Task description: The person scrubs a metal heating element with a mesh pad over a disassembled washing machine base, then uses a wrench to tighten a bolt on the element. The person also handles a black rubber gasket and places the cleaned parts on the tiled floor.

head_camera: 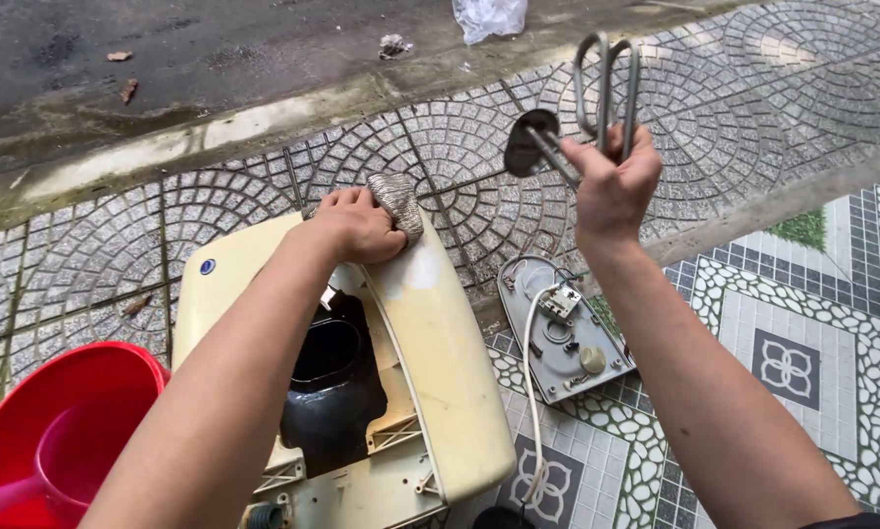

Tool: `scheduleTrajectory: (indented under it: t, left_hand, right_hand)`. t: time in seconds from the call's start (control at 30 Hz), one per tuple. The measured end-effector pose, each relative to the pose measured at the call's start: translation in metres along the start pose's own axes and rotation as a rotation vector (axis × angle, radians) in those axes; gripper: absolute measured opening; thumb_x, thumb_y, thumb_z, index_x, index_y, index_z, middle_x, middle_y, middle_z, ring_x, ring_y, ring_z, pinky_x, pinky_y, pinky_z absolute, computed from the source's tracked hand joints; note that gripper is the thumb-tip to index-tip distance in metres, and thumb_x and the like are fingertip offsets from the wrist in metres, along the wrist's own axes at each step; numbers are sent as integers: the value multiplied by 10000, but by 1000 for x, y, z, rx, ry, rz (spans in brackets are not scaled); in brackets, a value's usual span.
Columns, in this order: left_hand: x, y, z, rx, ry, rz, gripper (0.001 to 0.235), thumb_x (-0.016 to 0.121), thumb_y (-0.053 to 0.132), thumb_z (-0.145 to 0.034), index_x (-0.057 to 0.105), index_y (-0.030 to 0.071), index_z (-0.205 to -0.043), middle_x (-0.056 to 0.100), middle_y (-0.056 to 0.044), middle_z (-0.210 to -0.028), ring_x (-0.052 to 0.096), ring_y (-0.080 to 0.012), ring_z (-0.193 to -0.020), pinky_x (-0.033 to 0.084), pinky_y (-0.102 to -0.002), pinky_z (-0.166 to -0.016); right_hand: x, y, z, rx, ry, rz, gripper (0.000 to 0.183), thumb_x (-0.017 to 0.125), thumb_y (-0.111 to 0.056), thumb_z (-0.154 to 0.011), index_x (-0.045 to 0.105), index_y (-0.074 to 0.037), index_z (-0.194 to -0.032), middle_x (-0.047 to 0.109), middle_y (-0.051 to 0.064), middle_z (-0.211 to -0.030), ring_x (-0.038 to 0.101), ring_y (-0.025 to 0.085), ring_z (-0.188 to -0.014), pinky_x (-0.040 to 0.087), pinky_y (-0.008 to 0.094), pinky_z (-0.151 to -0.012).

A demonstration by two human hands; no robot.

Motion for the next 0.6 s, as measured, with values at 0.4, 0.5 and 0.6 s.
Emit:
scheduleTrajectory:
  t: [0.4,0.5,0.6]
  left_hand:
    - [22,158,154,624,2,-209,571,376,524,-926,639,333,-1395,464,-276,-1422,267,-509,-1465,138,-653,-1197]
    - [-10,140,136,448,-106,-283,635,300,633,-937,475,404,-1502,364,-72,-1627,175,-325,-1576,72,-533,-1288]
    - [-37,100,95,145,-51,-273,644,245,652,-992,348,404,-1578,216,-23,-1704,98,-294,-1587,79,-574,-1286]
  right_hand:
    - [-92,21,-19,-18,216,-44,297,728,-20,-914,471,-164,-877,512,-4,-850,506,99,-693,501,221,-692]
    - [-103,34,0,-75,29,423,316,813,-104,-899,497,-97,-924,528,65,-766,596,197,-758,459,326,-677]
    - [-102,88,21,-273,-176,765,266,776,-93,-847,514,-70,-888,648,192,-679,702,409,-714,518,502,-717]
Point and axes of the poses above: each hand's wrist, its own z-axis away from the middle knuckle, its own x-axis out of the palm, y = z × x, the point moved 4 cm from there along -z, towards the middle knuckle
